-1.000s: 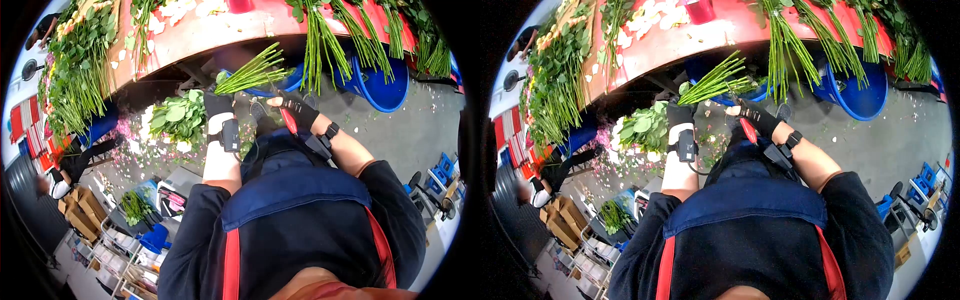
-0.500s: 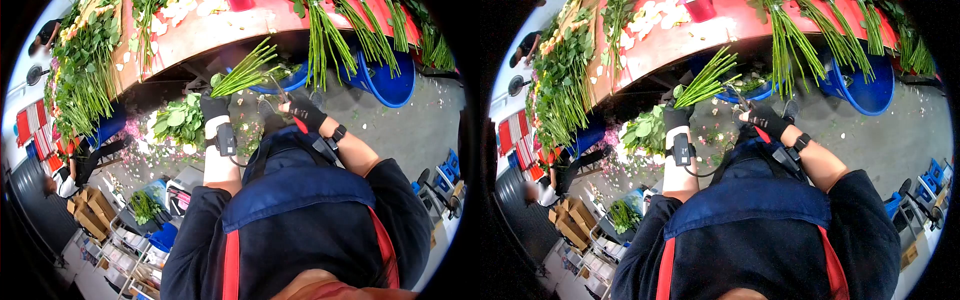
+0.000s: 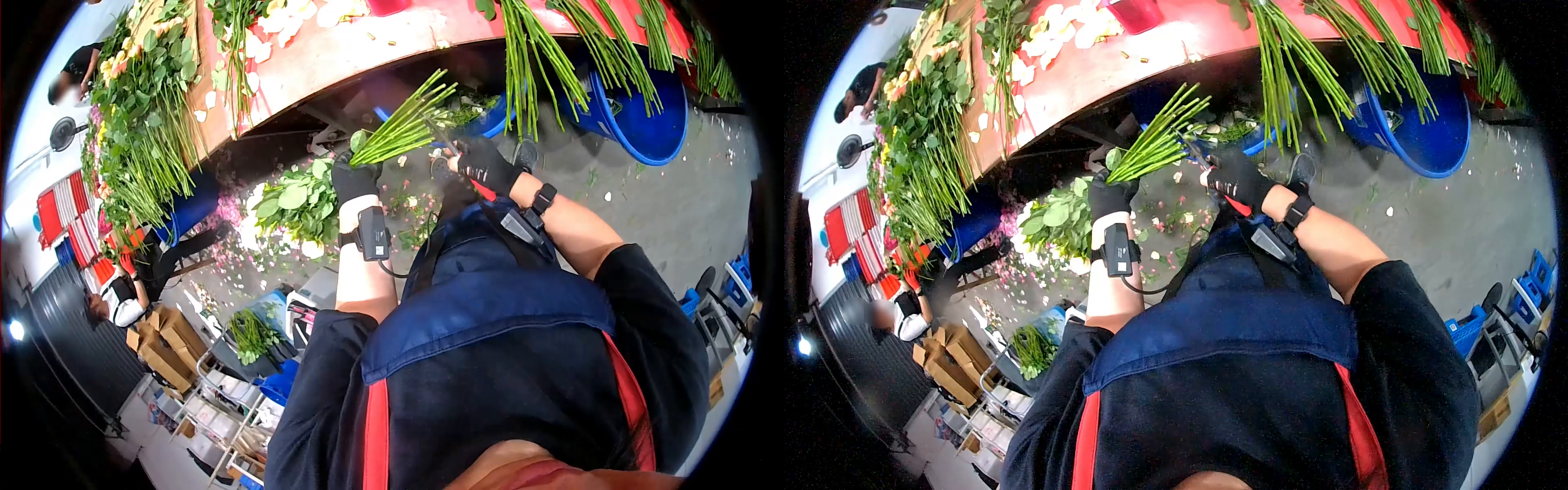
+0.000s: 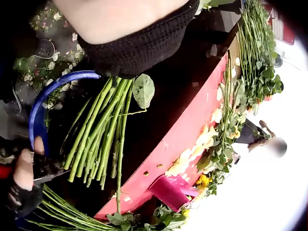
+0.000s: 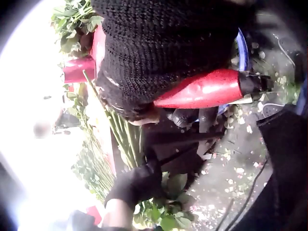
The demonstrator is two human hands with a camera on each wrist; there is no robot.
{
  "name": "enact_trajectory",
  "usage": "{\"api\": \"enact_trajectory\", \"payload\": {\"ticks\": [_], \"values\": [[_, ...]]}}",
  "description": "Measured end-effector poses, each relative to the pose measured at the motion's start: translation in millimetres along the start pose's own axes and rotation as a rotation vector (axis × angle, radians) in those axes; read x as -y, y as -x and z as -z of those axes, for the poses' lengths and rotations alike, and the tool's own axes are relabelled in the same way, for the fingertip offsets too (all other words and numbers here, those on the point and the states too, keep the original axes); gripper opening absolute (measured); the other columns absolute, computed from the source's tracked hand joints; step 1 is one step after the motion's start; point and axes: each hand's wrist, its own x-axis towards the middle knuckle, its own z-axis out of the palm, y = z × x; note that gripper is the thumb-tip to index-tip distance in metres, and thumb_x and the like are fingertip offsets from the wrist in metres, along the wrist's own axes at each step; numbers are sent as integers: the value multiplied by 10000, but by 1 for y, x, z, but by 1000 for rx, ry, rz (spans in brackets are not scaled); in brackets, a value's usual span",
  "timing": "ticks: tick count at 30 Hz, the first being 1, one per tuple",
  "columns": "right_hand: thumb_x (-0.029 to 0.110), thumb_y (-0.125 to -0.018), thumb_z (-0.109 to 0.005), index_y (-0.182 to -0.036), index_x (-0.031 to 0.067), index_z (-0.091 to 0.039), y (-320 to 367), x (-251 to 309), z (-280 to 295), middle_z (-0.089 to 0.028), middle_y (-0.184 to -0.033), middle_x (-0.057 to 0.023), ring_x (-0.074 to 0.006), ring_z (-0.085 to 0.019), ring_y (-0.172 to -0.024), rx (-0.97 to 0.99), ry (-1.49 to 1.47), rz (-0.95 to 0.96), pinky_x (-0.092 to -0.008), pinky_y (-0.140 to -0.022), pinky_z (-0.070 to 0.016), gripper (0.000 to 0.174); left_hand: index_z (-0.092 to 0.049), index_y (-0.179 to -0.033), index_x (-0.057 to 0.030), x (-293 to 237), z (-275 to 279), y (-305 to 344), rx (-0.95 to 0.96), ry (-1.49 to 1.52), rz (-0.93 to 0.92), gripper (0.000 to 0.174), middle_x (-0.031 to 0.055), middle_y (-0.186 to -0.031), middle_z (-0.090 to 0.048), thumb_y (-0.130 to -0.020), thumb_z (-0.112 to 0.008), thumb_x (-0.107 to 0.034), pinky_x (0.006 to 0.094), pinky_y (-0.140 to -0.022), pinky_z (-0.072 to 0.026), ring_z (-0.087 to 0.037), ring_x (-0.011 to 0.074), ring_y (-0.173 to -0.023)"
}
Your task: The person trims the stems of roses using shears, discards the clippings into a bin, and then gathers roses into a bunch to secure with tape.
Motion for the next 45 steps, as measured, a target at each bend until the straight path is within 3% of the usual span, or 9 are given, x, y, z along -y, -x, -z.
{"api": "enact_trajectory", "payload": {"ticks": [3,8,15,18,23,26,32,36,45], "values": [[270,-769,-684,-904,16,-604,10,10,5,-576,-701,-80,-140,-547,-666,111,27,-121,-310,-593,-433,298,-570,-1077,46,23,7,-15,-19,650,170,293,159,-1083,-651,-786,-535,57,391,-813,-534,-655,250,-880],[329,-757,-692,-1137,5,-563,-2,7,1,-584,-869,-121,-194,-547,-789,162,-117,-68,-352,-698,-449,515,-556,-1108,20,13,10,-4,38,92,93,288,187,-1151,-607,-837,-534,-74,428,-874,-493,-606,293,-994],[183,-711,-670,-880,-3,-559,-15,4,3,-574,-694,-155,-202,-517,-636,42,143,115,-381,-594,-421,275,-581,-1054,46,31,5,-8,36,215,95,335,188,-1024,-655,-732,-574,137,377,-733,-559,-654,230,-823],[149,-741,-637,-1170,5,-563,-8,10,-1,-577,-787,-54,-122,-519,-652,95,-35,-40,-312,-583,-444,459,-614,-1038,27,32,6,-6,3,369,168,300,157,-996,-669,-743,-610,75,384,-757,-552,-660,255,-838],[164,-744,-642,-844,-4,-587,0,-9,1,-546,-646,-49,-124,-533,-601,22,187,-86,-302,-541,-416,203,-584,-944,73,-7,7,6,-69,-304,76,250,151,-908,-683,-704,-654,67,294,-705,-526,-648,178,-795],[271,-688,-720,-954,-16,-586,-8,-16,11,-593,-797,-173,-290,-588,-768,51,95,74,-404,-685,-445,413,-592,-972,70,15,14,-5,-35,-144,102,307,132,-886,-691,-684,-696,46,274,-697,-514,-645,155,-781],[243,-700,-710,-1138,-11,-530,-40,-6,9,-608,-919,-166,-266,-572,-815,86,168,274,-342,-764,-464,536,-500,-1125,110,12,5,5,49,-119,154,457,163,-922,-648,-679,-601,127,294,-665,-531,-640,214,-769],[211,-707,-674,-884,-34,-572,-32,2,12,-584,-770,-203,-279,-561,-712,61,128,-63,-380,-668,-444,319,-507,-1102,90,28,1,-8,16,768,346,366,170,-962,-647,-739,-541,52,320,-716,-530,-642,235,-808],[233,-679,-711,-1135,-3,-526,-20,6,14,-600,-962,-193,-326,-583,-903,-45,250,286,-370,-804,-452,546,-598,-1004,17,44,7,-16,26,-175,161,353,85,-924,-710,-738,-737,-169,269,-739,-510,-657,142,-799]]}}
